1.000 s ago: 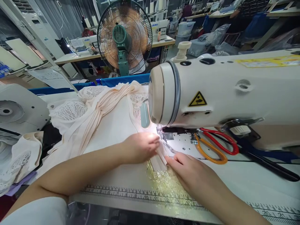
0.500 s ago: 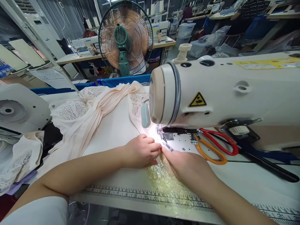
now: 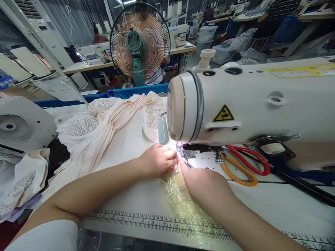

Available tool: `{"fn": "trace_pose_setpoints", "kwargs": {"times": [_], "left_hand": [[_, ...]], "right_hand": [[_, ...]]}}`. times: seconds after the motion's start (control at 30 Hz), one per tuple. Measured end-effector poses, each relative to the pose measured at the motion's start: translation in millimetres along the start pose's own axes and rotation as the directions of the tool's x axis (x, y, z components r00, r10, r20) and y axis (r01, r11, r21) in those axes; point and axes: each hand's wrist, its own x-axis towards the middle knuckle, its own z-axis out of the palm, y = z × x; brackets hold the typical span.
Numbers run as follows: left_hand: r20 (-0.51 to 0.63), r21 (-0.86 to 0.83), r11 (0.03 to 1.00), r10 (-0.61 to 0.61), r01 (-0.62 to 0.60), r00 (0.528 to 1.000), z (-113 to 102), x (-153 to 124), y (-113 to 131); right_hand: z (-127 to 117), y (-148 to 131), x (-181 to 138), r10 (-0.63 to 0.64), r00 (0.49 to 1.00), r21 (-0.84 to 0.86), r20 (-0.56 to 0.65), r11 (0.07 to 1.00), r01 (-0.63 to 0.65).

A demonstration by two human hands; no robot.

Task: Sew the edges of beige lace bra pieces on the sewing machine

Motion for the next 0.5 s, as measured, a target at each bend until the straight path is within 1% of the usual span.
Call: {"fn": "trace_pose_setpoints", "kwargs": {"times": [0.1,0.2,0.33,0.37,0.43,0.5], "left_hand": [[0.001,0.036,0.999,0.012,-0.012,1.000,2,0,-4],[-0.014,0.094,0.996,0.000,0.001,1.000,2,1,-9],[0.036,0.125,0.991,-0.049,0.044,0.998,-4,3,-13],[0.054,0.122,0.991,-0.062,0.055,0.997,-6,4,-13],[0.078,0.137,0.985,-0.118,0.107,0.990,-9,2,-11],[0.082,0.189,0.955,-0.249,0.231,0.965,-13,-2,-7]], "right_hand": [[2,1,-2,0.006,1.000,0.011,-0.001,1.000,-0.006],[5,1,-3,0.008,1.000,0.036,-0.019,0.999,-0.007],[13,1,-7,-0.009,0.997,0.021,-0.072,1.000,0.011],[17,1,-8,-0.018,0.995,0.014,-0.099,1.000,0.019],[26,2,-11,-0.039,0.981,0.002,-0.192,0.999,0.040],[37,4,-13,-0.061,0.951,0.002,-0.304,0.998,0.065]]}}
